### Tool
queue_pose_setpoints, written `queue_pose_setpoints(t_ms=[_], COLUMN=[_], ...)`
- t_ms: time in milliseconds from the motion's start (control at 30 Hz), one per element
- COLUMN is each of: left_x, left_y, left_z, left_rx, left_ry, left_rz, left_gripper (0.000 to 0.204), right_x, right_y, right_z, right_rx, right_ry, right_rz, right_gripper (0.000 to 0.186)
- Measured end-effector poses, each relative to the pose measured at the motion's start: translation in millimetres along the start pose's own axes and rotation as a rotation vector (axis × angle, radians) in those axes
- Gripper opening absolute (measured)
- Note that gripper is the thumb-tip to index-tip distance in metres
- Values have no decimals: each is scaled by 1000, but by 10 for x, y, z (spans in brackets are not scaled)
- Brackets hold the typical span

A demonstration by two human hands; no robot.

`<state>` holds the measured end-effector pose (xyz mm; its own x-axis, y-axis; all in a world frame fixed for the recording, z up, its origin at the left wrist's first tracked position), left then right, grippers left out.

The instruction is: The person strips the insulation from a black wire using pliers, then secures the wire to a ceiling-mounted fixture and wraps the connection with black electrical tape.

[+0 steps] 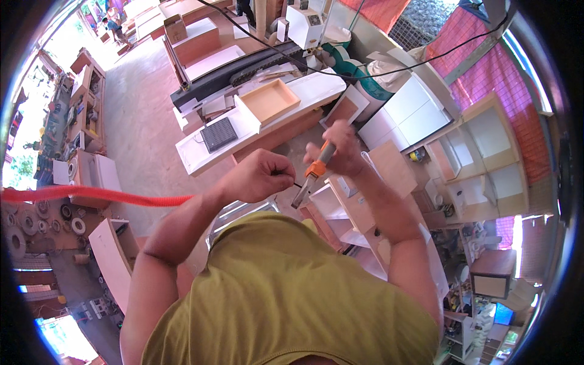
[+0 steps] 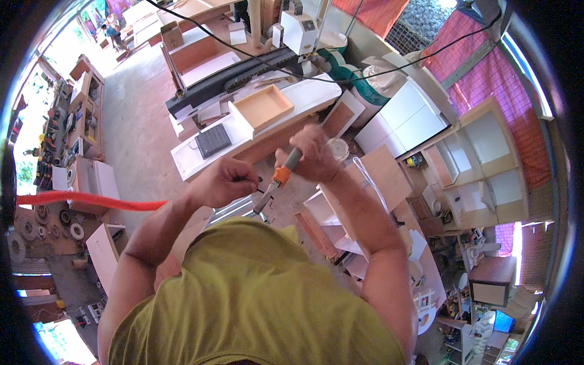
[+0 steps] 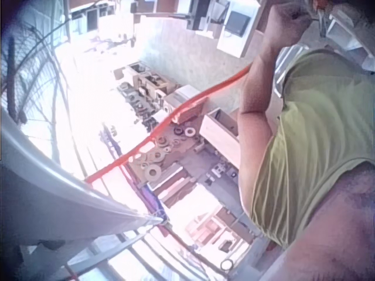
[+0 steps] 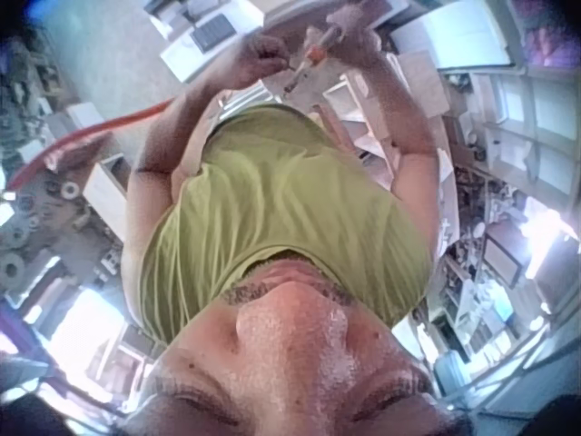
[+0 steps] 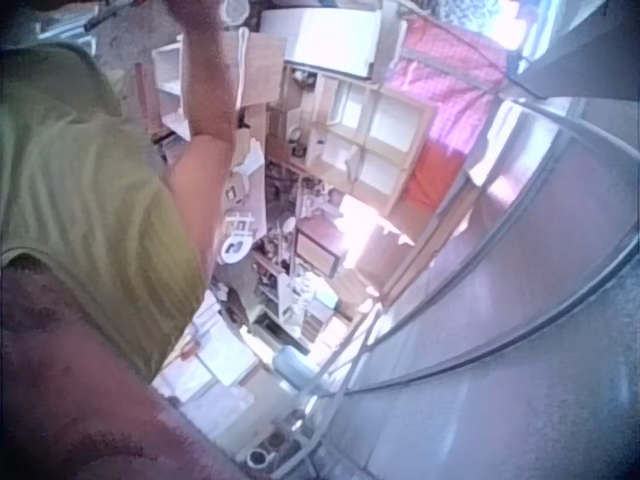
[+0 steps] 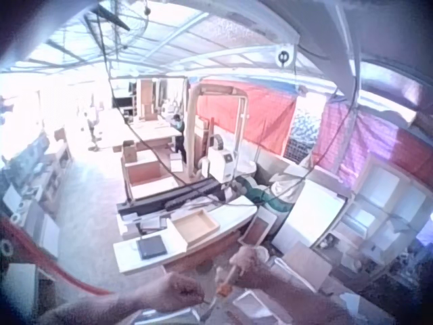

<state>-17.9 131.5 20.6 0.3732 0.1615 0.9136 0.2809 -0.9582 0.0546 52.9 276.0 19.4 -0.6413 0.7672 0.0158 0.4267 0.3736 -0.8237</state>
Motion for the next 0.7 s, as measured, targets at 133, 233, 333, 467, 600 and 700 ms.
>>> queue_pose_setpoints(t_ms=[133, 233, 333, 467, 600, 700], left_x=[315, 352, 334, 138, 65, 93], left_y=[-41, -42, -19, -99, -134, -144], left_z=[-114, -298, -587, -486, -423, -589], left_rx=[15, 254, 695, 828, 706, 735], left_ry=[-70, -85, -305, -759, -919, -663], left_rz=[118, 226, 321, 559, 505, 455], left_gripper=[6, 3, 1, 10, 13, 9], right_x=[-124, 105, 117, -406, -794, -674], right_y=[-714, -692, -121, 671, 313, 179], right_z=[-417, -331, 139, 801, 760, 699], right_rx=[27, -55, -220, -139, 130, 137], right_ry=[240, 27, -501, -1568, -1992, -1780], right_rz=[-366, -122, 478, 1466, 1530, 1405], right_gripper=[29, 29, 27, 25, 26, 26])
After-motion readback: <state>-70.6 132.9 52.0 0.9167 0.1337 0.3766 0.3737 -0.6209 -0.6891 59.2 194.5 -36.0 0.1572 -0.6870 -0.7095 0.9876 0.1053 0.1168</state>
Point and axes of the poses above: each hand's wrist, its own y-axis away from the middle knuckle, its own z-axis out of the palm, x = y × z, the point moved 9 cm from there along -y, towards the middle knuckle, and after that the axes turned 11 degrees about -y, right-handed, at the moved point
